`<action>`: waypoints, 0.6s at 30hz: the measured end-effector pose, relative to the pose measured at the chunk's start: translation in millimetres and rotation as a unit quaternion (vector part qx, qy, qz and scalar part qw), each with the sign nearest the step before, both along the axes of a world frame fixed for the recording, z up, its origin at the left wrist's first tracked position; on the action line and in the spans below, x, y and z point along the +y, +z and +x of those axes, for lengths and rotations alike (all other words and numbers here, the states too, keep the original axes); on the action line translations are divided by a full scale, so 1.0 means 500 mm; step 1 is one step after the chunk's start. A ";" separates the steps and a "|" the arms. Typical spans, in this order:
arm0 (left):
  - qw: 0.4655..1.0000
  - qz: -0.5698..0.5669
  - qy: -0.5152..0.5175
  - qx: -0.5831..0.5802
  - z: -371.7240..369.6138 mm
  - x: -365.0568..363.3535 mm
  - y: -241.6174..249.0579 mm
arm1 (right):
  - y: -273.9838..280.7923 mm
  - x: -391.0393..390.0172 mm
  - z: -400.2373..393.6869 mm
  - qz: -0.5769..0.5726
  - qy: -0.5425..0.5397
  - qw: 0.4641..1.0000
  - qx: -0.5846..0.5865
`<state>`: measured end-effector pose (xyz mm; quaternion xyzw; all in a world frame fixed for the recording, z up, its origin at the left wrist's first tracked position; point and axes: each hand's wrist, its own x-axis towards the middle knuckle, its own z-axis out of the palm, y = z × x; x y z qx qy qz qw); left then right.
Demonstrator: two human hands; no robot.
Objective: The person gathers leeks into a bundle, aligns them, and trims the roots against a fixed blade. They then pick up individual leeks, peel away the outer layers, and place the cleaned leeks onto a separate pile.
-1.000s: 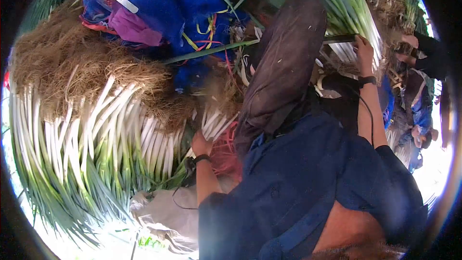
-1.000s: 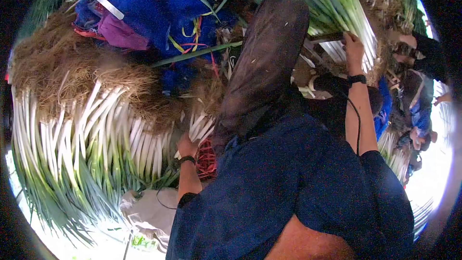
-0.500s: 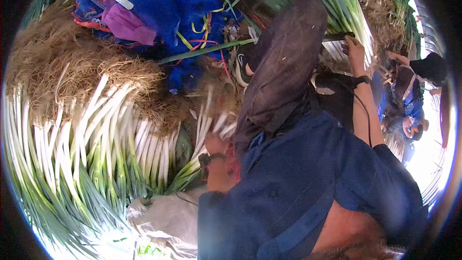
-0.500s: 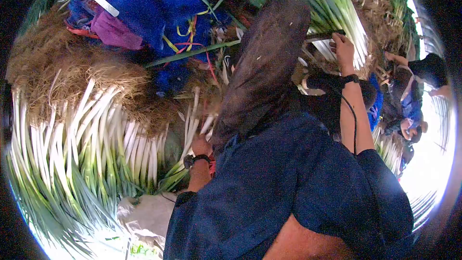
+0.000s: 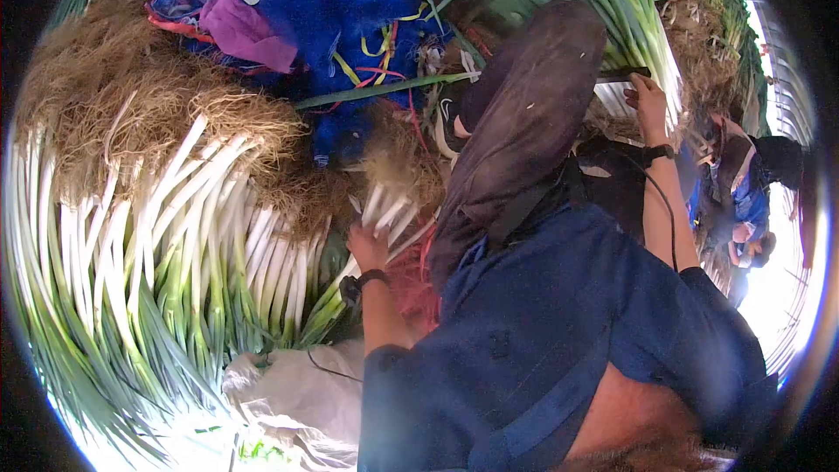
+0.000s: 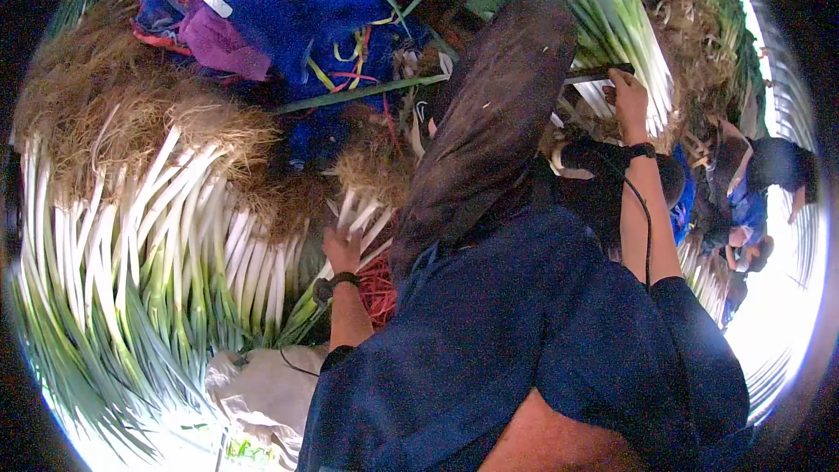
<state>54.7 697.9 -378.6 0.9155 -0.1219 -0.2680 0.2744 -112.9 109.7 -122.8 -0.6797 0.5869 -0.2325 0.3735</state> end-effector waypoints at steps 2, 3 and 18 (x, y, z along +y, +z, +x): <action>0.998 -0.035 0.050 -0.035 0.012 -0.017 0.004 | 0.004 0.005 0.017 0.001 0.004 1.000 0.007; 0.983 -0.133 0.117 0.045 0.008 -0.020 -0.018 | 0.005 0.003 0.018 0.002 0.005 1.000 0.019; 0.990 -0.025 -0.101 -0.092 -0.023 -0.041 -0.032 | 0.014 -0.016 0.016 -0.002 0.017 1.000 0.006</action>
